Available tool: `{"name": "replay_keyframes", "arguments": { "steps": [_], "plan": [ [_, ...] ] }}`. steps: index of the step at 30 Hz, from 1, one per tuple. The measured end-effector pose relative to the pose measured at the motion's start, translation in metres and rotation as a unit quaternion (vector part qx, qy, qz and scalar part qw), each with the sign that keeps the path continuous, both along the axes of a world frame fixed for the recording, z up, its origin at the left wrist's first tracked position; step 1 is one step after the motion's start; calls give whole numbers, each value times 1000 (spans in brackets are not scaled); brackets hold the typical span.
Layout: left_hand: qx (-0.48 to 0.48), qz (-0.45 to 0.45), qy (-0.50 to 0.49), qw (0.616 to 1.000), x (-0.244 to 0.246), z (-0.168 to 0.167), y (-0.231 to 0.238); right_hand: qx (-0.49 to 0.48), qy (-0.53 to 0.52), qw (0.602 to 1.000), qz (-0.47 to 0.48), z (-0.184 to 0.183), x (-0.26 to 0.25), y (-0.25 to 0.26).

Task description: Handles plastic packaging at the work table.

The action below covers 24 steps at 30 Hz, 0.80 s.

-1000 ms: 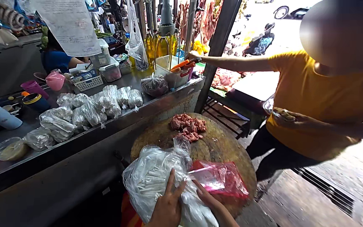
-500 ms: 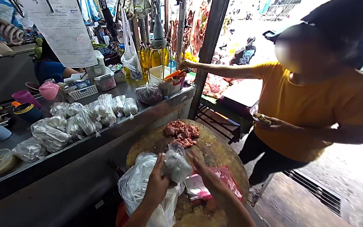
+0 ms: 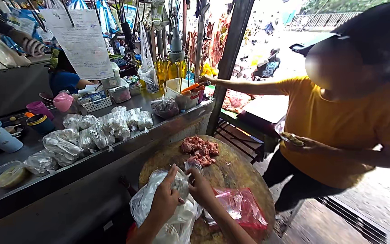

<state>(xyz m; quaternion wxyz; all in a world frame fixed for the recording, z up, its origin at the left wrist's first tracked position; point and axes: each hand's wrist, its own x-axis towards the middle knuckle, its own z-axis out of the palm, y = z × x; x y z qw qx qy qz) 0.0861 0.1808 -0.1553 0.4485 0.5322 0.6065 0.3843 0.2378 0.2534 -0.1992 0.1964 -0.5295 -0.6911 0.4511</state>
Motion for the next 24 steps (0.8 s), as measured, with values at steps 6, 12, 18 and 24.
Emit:
{"name": "replay_keyframes", "arguments": {
  "steps": [6, 12, 18, 24],
  "plan": [
    [115, 100, 85, 985, -19, 28, 4, 281, -111, 953, 27, 81, -4, -7],
    [168, 156, 233, 945, -37, 34, 23, 226, -119, 965, 61, 105, 3, 9],
    [209, 63, 130, 967, -19, 28, 32, 156, -43, 972, 173, 77, 15, -2],
    [318, -100, -40, 942, 20, 39, 20, 279, 85, 956, 33, 43, 47, -24]
  ]
}}
